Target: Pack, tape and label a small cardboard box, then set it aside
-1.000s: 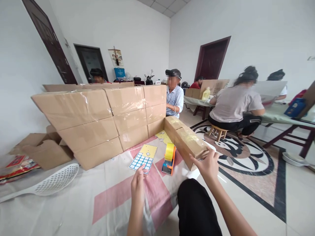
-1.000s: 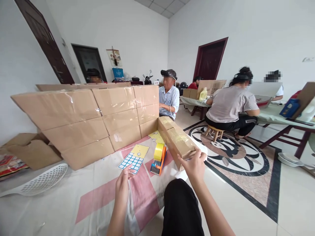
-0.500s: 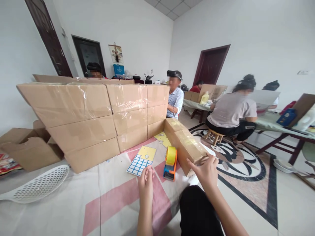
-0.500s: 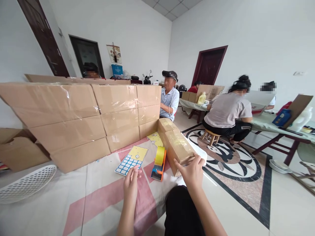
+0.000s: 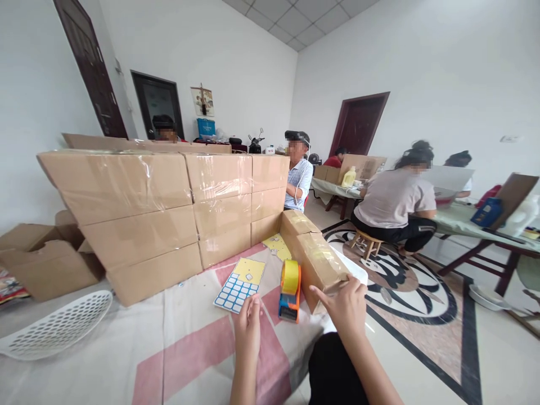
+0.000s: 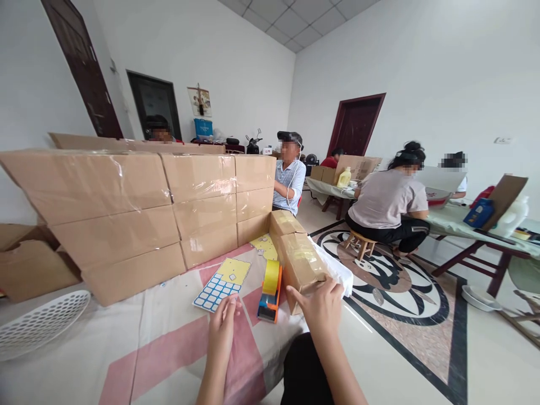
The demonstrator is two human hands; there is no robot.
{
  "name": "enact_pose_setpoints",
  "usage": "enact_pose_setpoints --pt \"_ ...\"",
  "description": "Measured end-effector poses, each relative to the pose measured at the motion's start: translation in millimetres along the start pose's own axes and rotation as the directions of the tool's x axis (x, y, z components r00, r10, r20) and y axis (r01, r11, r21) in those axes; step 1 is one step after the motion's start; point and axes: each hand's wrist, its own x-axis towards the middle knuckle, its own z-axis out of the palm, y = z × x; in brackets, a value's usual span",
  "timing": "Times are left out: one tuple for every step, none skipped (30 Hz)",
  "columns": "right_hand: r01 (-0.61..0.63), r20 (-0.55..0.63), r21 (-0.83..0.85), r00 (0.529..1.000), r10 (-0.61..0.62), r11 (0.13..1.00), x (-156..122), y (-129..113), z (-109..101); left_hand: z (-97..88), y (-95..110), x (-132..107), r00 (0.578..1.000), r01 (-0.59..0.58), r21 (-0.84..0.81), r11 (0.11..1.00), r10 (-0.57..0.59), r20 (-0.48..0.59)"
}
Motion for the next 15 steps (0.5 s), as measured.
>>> enact_pose_setpoints --pt "0.008 -0.027 -0.029 1.000 -0.009 1.000 -1.6 -0.1 0.5 0.0 -1.2 0.1 1.000 -0.005 0.013 1.000 0.005 0.003" --pt "0.007 -0.044 -0.056 0.999 -0.010 0.998 -1.3 0.1 -0.6 -0.1 -2.2 0.1 1.000 -0.008 0.022 1.000 0.008 0.003" --pt "0.002 -0.049 -0.075 0.999 -0.006 0.997 1.6 0.2 -3.3 -0.4 -2.8 -0.1 1.000 -0.008 0.026 1.000 0.008 0.002" --pt "0.006 -0.042 -0.078 0.999 -0.010 0.997 8.1 -0.4 -7.3 -0.9 -3.0 -0.5 1.000 -0.008 0.023 1.000 0.008 -0.002" --pt "0.034 -0.020 -0.068 0.999 -0.035 0.997 18.5 -2.3 -12.1 -1.5 -2.7 -1.1 1.000 -0.010 0.020 1.000 0.010 -0.007" --pt "0.088 0.017 -0.049 0.996 -0.088 0.995 32.8 -6.2 -16.7 -2.1 -2.1 -1.6 1.000 -0.016 0.019 1.000 0.016 -0.012" --pt "0.161 0.067 -0.025 0.985 -0.159 0.987 50.6 -12.8 -20.1 -2.7 -1.3 -2.1 0.999 -0.026 0.021 0.999 0.026 -0.019" --pt "0.239 0.129 -0.004 0.963 -0.236 0.971 71.0 -22.2 -21.3 -3.0 -0.3 -2.5 0.999 -0.037 0.025 0.999 0.037 -0.025" --pt "0.297 0.196 0.009 0.936 -0.293 0.955 92.9 -34.3 -19.7 -3.1 0.8 -2.7 0.999 -0.041 0.026 0.999 0.042 -0.035" --pt "0.326 0.269 0.011 0.910 -0.316 0.945 115.0 -48.4 -14.9 -3.0 1.9 -2.7 0.998 -0.038 0.026 0.999 0.039 -0.044" --pt "0.306 0.332 0.004 0.898 -0.289 0.952 136.0 -63.6 -7.1 -2.6 3.0 -2.5 0.998 -0.028 0.026 0.999 0.029 -0.054" --pt "0.273 0.415 0.006 0.875 -0.250 0.962 154.8 -78.6 3.1 -2.0 4.0 -2.2 0.998 -0.015 0.025 1.000 0.017 -0.062" --pt "0.215 0.488 0.002 0.852 -0.188 0.977 170.6 -92.2 14.8 -1.4 4.8 -1.9 0.998 -0.005 0.024 1.000 0.006 -0.064" --pt "0.170 0.520 -0.006 0.842 -0.142 0.985 182.9 -103.6 27.0 -0.9 5.5 -1.6 0.998 -0.001 0.024 1.000 0.002 -0.063" --pt "0.125 0.540 -0.012 0.835 -0.099 0.992 191.8 -112.1 38.7 -0.5 6.0 -1.4 0.998 -0.002 0.020 1.000 0.003 -0.060"
